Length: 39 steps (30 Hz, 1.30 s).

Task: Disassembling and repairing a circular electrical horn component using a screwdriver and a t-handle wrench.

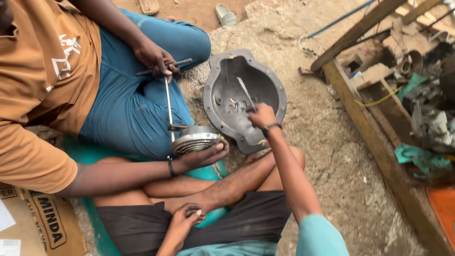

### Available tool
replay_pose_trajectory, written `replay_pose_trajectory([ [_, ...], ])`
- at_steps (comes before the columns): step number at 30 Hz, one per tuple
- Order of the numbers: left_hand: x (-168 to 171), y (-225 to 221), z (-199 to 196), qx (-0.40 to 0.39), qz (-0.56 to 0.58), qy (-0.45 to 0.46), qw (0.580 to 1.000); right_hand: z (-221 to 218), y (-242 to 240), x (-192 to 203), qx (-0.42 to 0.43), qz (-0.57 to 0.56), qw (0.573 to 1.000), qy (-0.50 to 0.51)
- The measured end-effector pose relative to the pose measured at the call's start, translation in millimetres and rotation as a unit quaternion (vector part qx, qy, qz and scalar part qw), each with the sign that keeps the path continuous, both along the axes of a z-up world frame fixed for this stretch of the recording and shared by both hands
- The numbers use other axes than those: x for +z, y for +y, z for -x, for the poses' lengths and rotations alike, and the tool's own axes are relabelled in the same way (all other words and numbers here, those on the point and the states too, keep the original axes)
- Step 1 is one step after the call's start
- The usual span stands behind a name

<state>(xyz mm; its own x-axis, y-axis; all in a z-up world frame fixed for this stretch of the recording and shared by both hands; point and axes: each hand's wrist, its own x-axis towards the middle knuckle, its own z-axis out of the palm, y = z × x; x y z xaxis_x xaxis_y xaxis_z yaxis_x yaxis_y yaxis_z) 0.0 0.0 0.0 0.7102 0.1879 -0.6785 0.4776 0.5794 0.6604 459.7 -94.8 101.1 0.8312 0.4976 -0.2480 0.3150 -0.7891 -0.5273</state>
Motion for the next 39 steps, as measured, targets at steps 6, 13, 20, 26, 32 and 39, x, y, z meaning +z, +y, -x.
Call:
replay_pose_trajectory([
  [6, 34, 24, -22, 0.089, 0.115, 0.110, 0.983, -25, 87, -30, -0.046, 0.071, 0.993, -0.085],
  [13, 19, 40, -22, 0.146, 0.245, 0.064, 0.956, -28, 117, -53, -0.030, 0.096, 0.989, -0.106],
  [20, 24, 46, -21, 0.094, 0.312, 0.060, 0.943, -23, 116, -63, -0.087, 0.117, 0.985, -0.091],
  [26, 29, 51, -24, 0.086, 0.296, 0.043, 0.950, -24, 120, -61, -0.101, 0.112, 0.984, -0.096],
  [32, 32, 50, -25, 0.086, 0.283, 0.036, 0.955, -27, 121, -63, -0.105, 0.112, 0.983, -0.097],
  [39, 29, 50, -28, 0.099, 0.284, 0.027, 0.953, -25, 119, -61, -0.080, 0.123, 0.983, -0.107],
])
